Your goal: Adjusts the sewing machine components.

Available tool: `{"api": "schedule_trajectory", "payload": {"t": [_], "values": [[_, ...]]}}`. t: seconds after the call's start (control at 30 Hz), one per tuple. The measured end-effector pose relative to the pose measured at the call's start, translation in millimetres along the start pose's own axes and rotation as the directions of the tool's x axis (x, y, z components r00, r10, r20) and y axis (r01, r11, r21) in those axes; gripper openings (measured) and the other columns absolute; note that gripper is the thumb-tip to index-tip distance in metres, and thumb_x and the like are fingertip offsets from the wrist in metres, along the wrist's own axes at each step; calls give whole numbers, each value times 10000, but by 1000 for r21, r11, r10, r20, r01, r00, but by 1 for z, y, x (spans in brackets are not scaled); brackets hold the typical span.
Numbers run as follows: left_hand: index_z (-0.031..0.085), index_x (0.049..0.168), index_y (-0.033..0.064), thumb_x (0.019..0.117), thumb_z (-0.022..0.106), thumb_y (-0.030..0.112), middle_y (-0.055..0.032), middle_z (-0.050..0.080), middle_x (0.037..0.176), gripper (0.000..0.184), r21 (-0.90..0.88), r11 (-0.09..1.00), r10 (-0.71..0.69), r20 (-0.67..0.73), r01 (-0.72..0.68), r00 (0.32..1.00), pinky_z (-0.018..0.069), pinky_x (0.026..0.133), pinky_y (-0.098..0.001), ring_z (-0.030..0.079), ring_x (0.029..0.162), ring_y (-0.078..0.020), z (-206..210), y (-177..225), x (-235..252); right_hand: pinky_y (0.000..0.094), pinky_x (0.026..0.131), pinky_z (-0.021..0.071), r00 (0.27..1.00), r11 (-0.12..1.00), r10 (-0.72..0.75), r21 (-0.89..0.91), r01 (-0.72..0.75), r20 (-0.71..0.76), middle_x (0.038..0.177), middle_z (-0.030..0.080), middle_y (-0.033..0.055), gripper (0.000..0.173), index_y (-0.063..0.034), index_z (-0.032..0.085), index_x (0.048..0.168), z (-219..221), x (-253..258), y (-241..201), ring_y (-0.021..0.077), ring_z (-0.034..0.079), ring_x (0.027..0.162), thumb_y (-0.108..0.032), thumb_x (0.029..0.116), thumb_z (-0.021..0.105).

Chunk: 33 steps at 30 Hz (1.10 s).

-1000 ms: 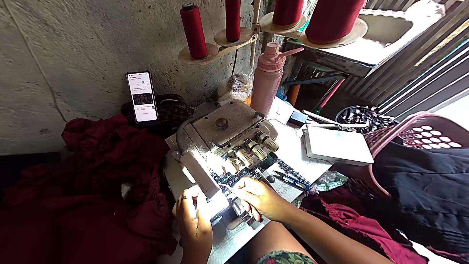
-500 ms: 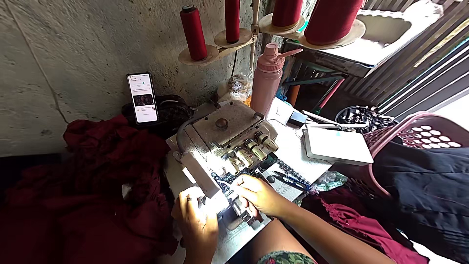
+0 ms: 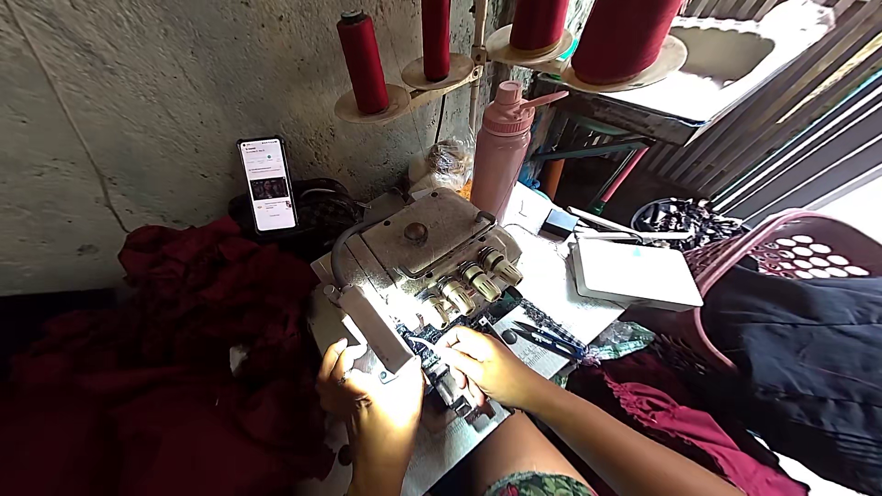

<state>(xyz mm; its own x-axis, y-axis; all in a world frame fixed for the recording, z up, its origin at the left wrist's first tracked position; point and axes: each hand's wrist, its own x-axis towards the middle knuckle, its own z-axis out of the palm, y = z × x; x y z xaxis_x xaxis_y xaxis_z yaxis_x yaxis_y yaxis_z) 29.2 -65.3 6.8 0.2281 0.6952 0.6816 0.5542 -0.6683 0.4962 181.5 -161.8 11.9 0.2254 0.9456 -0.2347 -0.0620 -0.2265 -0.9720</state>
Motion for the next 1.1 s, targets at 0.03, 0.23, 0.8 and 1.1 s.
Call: {"api": "schedule_trajectory", "payload": {"t": [0.03,0.23,0.8,1.1], "values": [[523,1176,-67,638,809,354,-267,549,1253,741,3,1000,4,-2,-4,1000,379,965,-480,492,1192,-366,0,0,0,177,453,478,1000,1000,-2,-20,2,-7,674,565,-51,153,-91,567,1149,0,0,0,18,528,461,-200,1090,479],[522,1175,-63,632,821,334,-266,550,1258,736,-12,1000,-5,-6,5,1000,373,980,-481,493,1200,-363,1,0,-1,176,462,470,998,993,-12,-114,5,-62,701,566,-47,189,-97,589,1170,-2,-1,-3,15,519,477,-228,1086,481],[531,1118,-24,638,807,344,-242,555,1238,666,-24,1000,-10,4,10,1000,363,959,-483,491,1189,-354,1,-1,-1,366,689,533,974,854,-201,-506,122,-106,806,659,37,282,-98,660,1179,-3,4,-4,151,641,704,-276,1060,476],[495,1121,-9,719,688,252,-226,551,1255,517,-65,998,17,6,-17,1000,343,1006,-426,485,1231,-292,-1,-4,-3,522,672,528,954,696,-252,-715,62,-163,834,710,108,337,-80,682,1260,-21,-31,-10,295,693,740,-234,1043,475]]}}
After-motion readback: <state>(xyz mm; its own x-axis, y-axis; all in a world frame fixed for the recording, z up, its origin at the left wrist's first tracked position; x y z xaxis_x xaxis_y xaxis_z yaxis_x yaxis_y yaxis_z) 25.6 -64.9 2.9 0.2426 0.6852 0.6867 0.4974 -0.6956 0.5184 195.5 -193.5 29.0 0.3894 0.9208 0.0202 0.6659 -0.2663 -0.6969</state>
